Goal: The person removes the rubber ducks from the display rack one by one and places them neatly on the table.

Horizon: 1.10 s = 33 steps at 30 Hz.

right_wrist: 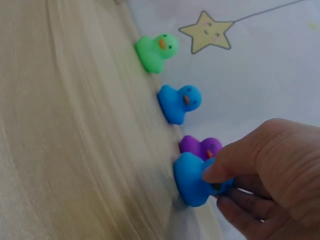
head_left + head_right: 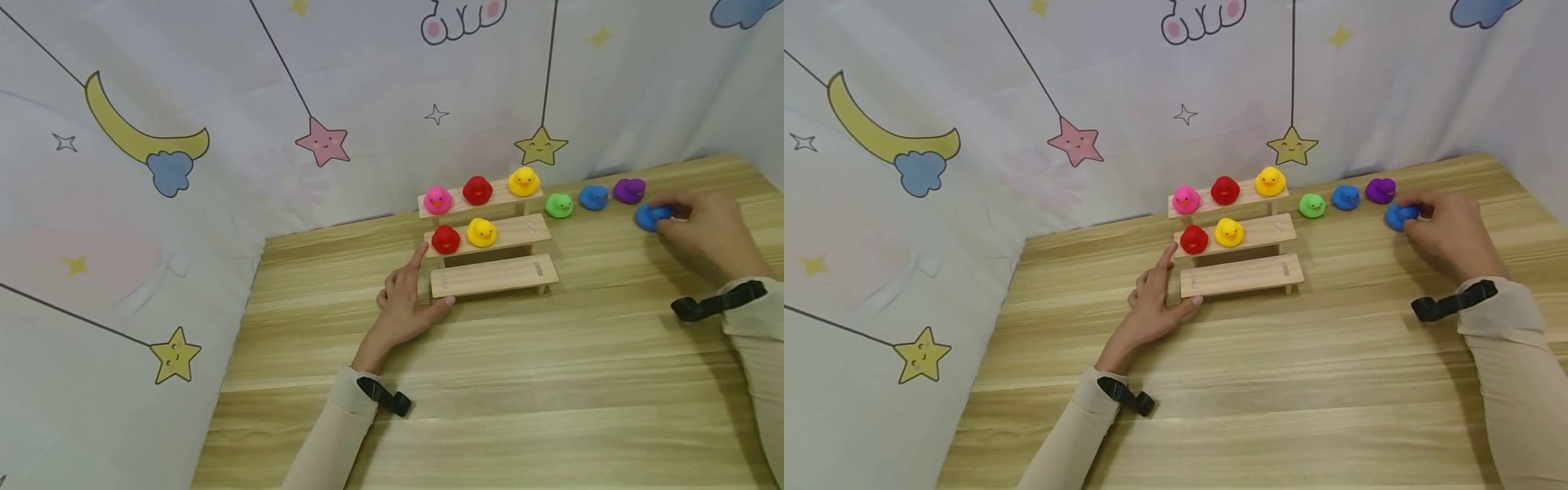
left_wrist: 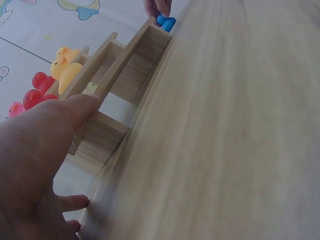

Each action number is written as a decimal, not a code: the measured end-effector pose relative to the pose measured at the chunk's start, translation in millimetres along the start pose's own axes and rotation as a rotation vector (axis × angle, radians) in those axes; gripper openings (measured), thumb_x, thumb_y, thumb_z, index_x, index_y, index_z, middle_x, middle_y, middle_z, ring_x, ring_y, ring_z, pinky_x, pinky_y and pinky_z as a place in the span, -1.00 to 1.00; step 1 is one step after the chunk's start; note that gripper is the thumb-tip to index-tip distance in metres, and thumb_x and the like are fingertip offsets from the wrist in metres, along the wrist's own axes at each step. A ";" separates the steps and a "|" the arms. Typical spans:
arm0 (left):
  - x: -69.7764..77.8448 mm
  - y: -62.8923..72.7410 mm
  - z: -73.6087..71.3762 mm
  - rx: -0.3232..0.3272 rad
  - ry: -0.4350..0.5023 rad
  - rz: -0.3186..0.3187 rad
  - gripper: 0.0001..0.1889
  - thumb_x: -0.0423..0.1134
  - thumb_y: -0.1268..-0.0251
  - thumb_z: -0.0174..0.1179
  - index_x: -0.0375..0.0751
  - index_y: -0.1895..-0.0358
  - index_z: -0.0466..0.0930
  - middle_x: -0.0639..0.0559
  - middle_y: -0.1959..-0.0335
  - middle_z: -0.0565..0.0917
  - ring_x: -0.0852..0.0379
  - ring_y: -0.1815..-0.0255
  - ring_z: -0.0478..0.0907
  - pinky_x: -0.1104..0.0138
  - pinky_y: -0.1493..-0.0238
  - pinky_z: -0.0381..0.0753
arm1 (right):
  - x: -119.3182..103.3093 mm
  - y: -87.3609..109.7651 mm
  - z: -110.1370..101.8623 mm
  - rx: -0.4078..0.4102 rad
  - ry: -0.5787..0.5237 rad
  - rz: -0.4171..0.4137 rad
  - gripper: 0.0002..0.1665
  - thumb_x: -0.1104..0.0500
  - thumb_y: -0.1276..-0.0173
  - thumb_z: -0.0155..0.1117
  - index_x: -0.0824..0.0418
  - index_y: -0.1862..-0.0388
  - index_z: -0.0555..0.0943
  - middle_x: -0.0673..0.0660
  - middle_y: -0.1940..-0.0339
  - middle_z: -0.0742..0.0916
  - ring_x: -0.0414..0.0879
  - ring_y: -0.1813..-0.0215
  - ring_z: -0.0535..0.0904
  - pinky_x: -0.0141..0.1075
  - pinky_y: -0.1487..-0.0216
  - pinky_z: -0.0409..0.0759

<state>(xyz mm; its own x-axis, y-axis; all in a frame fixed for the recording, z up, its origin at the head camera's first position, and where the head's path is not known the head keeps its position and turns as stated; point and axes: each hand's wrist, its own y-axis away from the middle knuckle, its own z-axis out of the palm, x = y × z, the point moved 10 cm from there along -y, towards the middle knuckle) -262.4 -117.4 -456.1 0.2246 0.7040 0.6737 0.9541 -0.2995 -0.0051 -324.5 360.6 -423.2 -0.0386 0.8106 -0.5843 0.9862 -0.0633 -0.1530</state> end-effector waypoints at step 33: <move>0.2 1.0 -0.4 -0.010 -0.004 -0.001 0.10 0.23 -0.42 0.32 0.68 -0.72 -0.40 0.05 -0.80 0.07 -0.32 -0.71 -0.07 -0.34 -0.35 -0.03 | -180.6 34.7 -20.1 0.012 -0.049 -0.349 -0.33 0.20 -0.33 0.57 0.11 -0.43 0.65 0.33 -0.38 0.73 0.32 -0.31 0.66 -0.62 -0.03 0.28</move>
<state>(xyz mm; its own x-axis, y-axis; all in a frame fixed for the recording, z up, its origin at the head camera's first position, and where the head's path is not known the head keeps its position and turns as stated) -261.5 -117.8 -455.6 0.2244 0.7067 0.6710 0.9523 -0.3051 0.0029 -280.0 223.7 -307.0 -0.3810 0.7557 -0.5327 0.9103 0.2055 -0.3594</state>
